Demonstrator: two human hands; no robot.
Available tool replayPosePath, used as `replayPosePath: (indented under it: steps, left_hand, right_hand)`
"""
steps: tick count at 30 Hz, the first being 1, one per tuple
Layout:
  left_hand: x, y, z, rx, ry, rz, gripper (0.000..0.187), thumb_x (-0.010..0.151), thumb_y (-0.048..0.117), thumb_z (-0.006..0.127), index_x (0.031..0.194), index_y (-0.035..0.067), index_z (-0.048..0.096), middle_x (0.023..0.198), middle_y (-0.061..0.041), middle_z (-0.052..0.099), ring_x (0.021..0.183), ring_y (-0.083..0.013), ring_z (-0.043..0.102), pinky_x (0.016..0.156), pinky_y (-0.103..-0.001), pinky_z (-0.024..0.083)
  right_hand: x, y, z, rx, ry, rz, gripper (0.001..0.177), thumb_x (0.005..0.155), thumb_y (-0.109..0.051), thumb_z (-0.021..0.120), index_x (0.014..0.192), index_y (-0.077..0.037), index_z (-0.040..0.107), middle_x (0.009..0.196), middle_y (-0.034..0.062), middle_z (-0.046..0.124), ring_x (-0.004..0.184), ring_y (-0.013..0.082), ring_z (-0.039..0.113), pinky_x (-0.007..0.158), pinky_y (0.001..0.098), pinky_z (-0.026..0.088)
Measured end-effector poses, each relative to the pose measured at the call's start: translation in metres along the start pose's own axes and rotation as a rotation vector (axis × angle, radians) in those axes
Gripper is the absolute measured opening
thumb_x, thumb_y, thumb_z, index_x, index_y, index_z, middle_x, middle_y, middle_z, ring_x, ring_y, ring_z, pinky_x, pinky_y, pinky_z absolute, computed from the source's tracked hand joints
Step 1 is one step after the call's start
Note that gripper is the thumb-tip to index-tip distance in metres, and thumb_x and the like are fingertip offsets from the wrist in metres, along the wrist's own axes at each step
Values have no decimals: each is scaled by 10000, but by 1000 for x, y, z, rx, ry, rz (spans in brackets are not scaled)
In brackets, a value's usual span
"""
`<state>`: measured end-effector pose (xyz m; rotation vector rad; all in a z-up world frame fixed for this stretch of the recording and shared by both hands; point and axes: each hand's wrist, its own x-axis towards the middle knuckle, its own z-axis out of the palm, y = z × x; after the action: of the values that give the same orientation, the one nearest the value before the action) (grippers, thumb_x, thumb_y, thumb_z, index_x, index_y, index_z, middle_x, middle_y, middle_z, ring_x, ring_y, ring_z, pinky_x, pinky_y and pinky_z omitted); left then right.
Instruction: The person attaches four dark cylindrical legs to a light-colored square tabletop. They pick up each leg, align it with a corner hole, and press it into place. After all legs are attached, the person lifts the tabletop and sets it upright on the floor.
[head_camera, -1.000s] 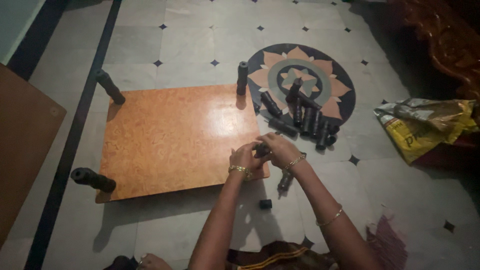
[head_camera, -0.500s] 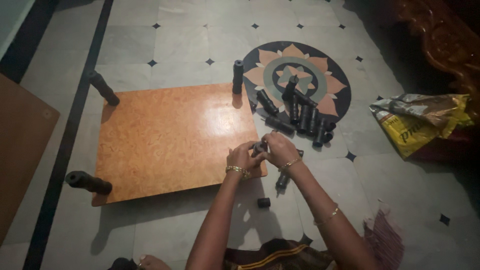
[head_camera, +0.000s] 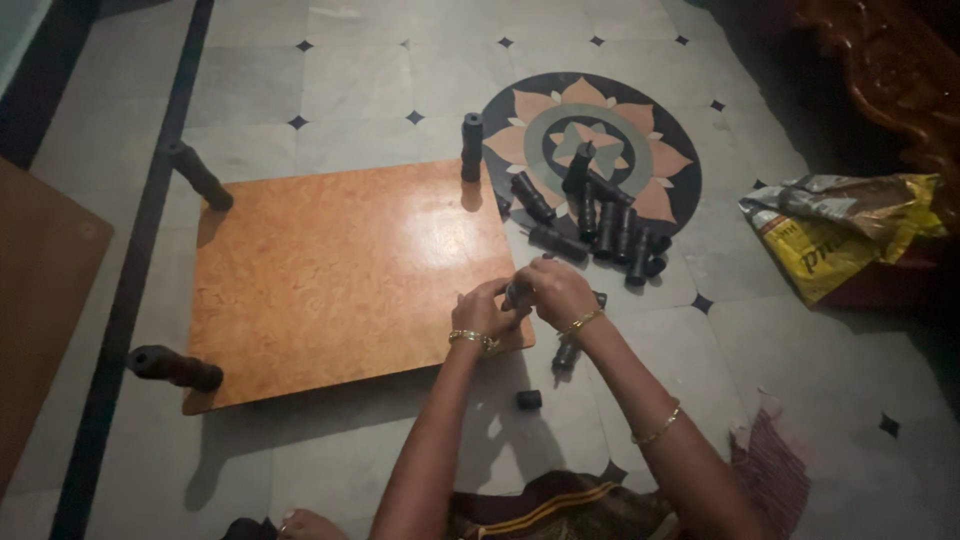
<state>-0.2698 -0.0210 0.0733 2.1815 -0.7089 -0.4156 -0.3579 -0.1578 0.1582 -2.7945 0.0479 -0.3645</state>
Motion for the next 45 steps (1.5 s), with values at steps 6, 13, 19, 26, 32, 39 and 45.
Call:
replayPosePath:
  steps: [6,13,19,26,32,39,45]
  left_hand:
    - [0,-2,2,-7,18,15,606,662,577,844,1188,297,738,1187,12,755,1087,-261,704,1123,-567,384]
    - [4,-13,11,-14,32,29,608,692,562,876,1202,268,725,1198,20,747,1099,-257,696,1112,-587,378]
    - [7,-15,14,-13,35,19,601,658,476,889,1202,274,731,1206,35,750,1081,-246,706,1111,-540,428]
    - [1,-4,5,13,62,62,581,653,456,912,1180,285,739,1222,43,723,1096,-239,686,1106,-640,303]
    - [2,-10,10,-47,104,86,528,708,519,881,1165,295,741,1212,49,734,1101,-249,688,1115,-580,422]
    - [7,-15,15,-22,67,72,569,674,482,877,1180,273,722,1192,57,747,1090,-228,703,1133,-606,365]
    - [3,-13,14,-12,92,87,553,686,479,881,1159,240,722,1145,49,743,1061,-236,706,1139,-641,339]
  right_hand:
    - [-2,10,4,59,118,-169,457,658,-149,818,1101,-86,727,1079,110,680,981,323,648,863,451,527]
    - [-3,8,-1,18,155,-161,450,648,-158,805,1083,-82,717,1025,119,669,966,325,642,832,421,509]
    - [-4,12,7,96,142,-175,251,782,-13,705,1013,-112,707,916,53,634,896,272,657,801,400,531]
    - [-16,35,35,-106,120,-42,178,852,-141,772,863,-52,619,873,98,594,853,293,640,745,420,536]
    - [-21,19,19,140,198,31,352,736,-123,798,997,20,611,956,158,600,859,370,617,701,458,512]
    - [-6,8,6,80,221,-231,264,793,-20,704,1036,-122,705,950,38,646,903,265,665,785,389,540]
    - [-3,13,18,22,172,-170,224,776,-61,751,984,-131,705,883,51,616,855,258,652,755,390,535]
